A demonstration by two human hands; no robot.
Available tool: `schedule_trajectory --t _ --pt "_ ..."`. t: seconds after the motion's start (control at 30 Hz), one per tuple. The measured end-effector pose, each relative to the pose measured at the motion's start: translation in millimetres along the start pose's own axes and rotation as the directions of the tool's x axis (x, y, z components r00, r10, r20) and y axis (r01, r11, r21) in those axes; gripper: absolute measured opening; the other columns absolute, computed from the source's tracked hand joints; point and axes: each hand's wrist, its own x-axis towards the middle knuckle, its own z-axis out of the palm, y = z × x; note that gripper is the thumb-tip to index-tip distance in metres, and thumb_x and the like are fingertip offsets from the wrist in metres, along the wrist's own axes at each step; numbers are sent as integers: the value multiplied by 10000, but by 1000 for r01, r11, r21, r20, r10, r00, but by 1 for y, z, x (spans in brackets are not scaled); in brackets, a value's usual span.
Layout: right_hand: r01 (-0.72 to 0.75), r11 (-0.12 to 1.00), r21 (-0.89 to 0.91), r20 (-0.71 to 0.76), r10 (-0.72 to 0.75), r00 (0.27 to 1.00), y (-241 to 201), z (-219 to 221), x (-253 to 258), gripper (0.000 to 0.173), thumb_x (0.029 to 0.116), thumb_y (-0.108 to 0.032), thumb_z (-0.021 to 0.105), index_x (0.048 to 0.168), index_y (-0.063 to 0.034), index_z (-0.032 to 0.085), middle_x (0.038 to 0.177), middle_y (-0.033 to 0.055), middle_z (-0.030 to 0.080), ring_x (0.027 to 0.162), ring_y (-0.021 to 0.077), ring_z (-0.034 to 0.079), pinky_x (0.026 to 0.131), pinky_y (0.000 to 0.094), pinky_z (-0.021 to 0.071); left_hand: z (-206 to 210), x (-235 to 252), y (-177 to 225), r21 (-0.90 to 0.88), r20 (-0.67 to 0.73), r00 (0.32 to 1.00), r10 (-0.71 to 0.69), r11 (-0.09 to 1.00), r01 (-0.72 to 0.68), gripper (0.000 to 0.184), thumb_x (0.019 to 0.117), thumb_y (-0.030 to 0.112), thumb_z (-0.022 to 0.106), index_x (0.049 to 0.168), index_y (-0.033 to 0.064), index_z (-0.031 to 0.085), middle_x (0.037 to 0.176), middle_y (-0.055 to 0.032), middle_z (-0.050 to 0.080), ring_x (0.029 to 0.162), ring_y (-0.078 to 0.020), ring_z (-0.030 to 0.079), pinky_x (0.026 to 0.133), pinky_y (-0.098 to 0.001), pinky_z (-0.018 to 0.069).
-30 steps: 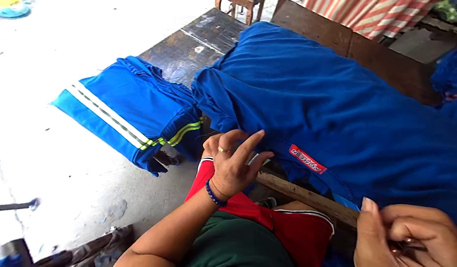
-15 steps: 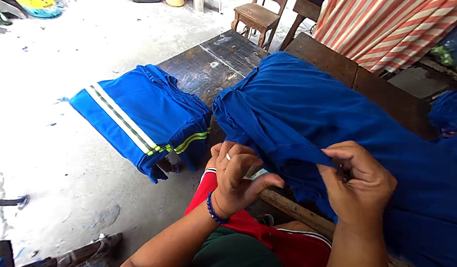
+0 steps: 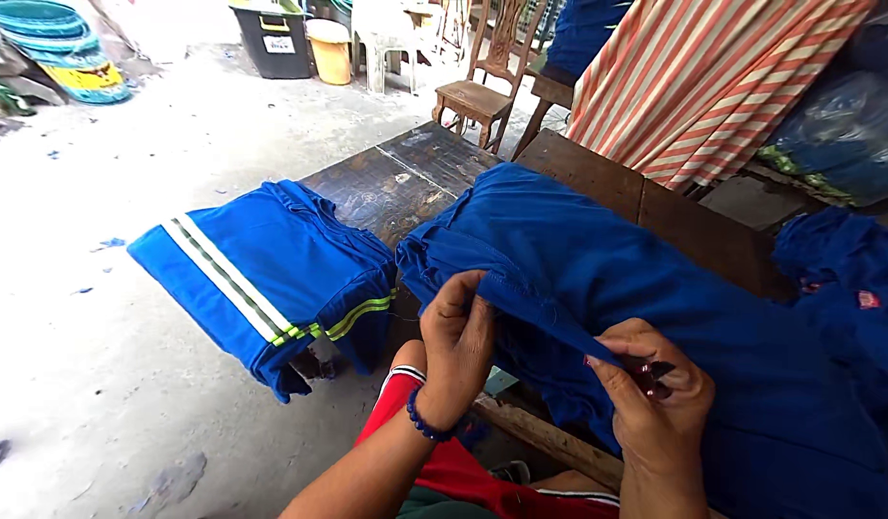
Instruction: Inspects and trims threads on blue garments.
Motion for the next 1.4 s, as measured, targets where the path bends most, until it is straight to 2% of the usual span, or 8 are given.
schedule_trajectory --t 0.13,0.3,0.4,0.57,0.7,0.87,1.17,1.4 --pt "25 987 -157 75 -14 997 1 9 -12 128 849 -16 715 972 -50 721 913 -7 611 807 -48 573 697 56 480 14 -8 27 -588 -50 864 -502 714 381 236 1073 61 434 1055 71 669 870 -69 737 784 -134 734 759 -296 623" --pt "-92 989 -113 109 104 989 -11 7 -8 388 859 -269 826 1150 -30 734 1040 -30 603 739 -99 494 599 35 407 7 -12 34 -803 8 870 -493 515 300 338 1030 28 391 1289 121 587 1017 -133 749 941 -222 751 894 -369 602" --pt "-54 994 -93 11 55 998 -22 18 5 322 940 -255 750 1173 -34 733 1076 -43 639 839 -75 568 681 53 478 3 -16 32 -807 -9 903 -429 537 246 388 1026 31 390 1376 155 503 984 -120 744 910 -223 753 881 -376 608" --pt "34 981 -191 -29 -40 999 -21 64 27 378 854 -136 804 1160 70 721 1015 43 576 802 -48 546 688 59 479 3 -22 30 -722 -32 963 -269 672 164 474 986 -33 432 1422 152 437 1037 -103 751 922 -197 755 895 -367 609" --pt "114 984 -136 -141 -133 981 -14 90 33 137 831 28 749 967 37 760 903 21 556 765 -32 534 684 67 472 4 -27 29 -600 -30 990 -141 794 94 499 967 -65 451 1419 145 419 1111 -59 753 1025 -173 737 971 -370 577" --pt "143 988 65 -226 -125 966 -9 85 26 85 903 -46 741 943 -105 788 951 -55 602 875 -15 583 761 109 511 6 -34 24 -517 0 1000 -4 856 4 481 998 -39 509 1416 198 490 1240 -30 716 1119 -166 696 1019 -383 543" --pt "294 944 -150 -31 -302 953 -35 74 20 64 985 -113 659 946 -64 672 957 -6 575 916 -25 578 830 84 493 19 -30 14 -366 -19 982 189 913 -183 523 920 -35 679 1406 129 580 1292 31 637 1085 -36 648 958 -237 555" --pt "352 911 -215 112 -335 936 -38 72 16 67 959 -78 673 932 -21 652 885 55 547 845 24 566 787 90 474 22 -21 4 -288 -117 982 149 941 -178 447 850 -3 765 1278 113 714 1261 25 648 1080 -48 657 918 -226 577"
